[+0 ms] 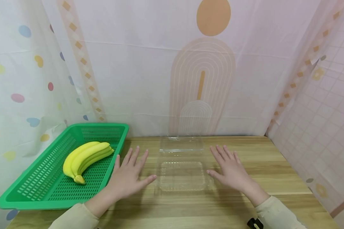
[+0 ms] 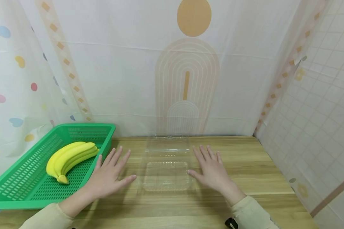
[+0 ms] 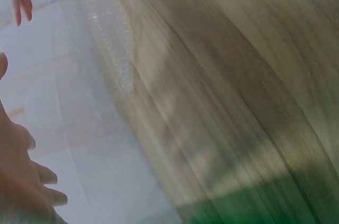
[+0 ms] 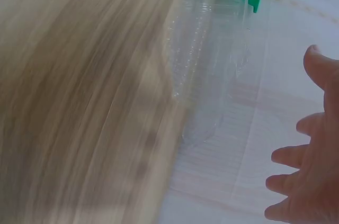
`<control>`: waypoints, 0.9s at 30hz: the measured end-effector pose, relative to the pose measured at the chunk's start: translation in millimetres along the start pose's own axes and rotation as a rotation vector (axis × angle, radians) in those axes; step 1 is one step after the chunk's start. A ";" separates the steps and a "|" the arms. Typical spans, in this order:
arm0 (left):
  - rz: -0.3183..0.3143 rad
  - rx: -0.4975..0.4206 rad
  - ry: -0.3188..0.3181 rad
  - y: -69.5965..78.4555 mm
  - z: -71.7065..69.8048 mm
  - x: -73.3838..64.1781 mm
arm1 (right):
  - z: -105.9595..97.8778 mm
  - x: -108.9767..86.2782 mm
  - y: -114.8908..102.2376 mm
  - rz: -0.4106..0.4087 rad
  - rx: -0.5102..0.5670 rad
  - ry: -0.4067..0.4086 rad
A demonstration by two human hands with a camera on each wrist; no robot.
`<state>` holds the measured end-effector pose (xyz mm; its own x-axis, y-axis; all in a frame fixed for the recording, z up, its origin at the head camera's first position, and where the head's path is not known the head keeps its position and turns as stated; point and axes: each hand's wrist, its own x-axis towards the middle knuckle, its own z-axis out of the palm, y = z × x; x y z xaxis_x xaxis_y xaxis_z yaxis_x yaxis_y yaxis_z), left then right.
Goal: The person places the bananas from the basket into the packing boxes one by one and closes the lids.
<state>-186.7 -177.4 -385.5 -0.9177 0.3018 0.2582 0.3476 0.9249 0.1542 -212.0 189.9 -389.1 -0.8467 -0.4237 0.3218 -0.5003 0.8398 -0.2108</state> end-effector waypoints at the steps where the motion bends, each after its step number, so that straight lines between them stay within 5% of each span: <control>1: 0.002 0.004 0.010 -0.2 -0.7 -0.2 | 0.7 0.7 0.4 0.006 0.010 0.010; 13: 0.038 0.025 0.096 -3.4 -4.5 -1.0 | 5.7 3.7 3.1 0.101 0.326 0.127; 27: 0.093 0.058 0.200 -7.4 -9.5 -6.3 | 13.9 4.0 10.6 0.320 0.757 0.043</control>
<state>-181.8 -188.4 -379.2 -0.8238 0.3401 0.4535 0.4120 0.9087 0.0668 -223.2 192.4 -402.9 -0.9691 -0.1766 0.1723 -0.2356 0.4554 -0.8586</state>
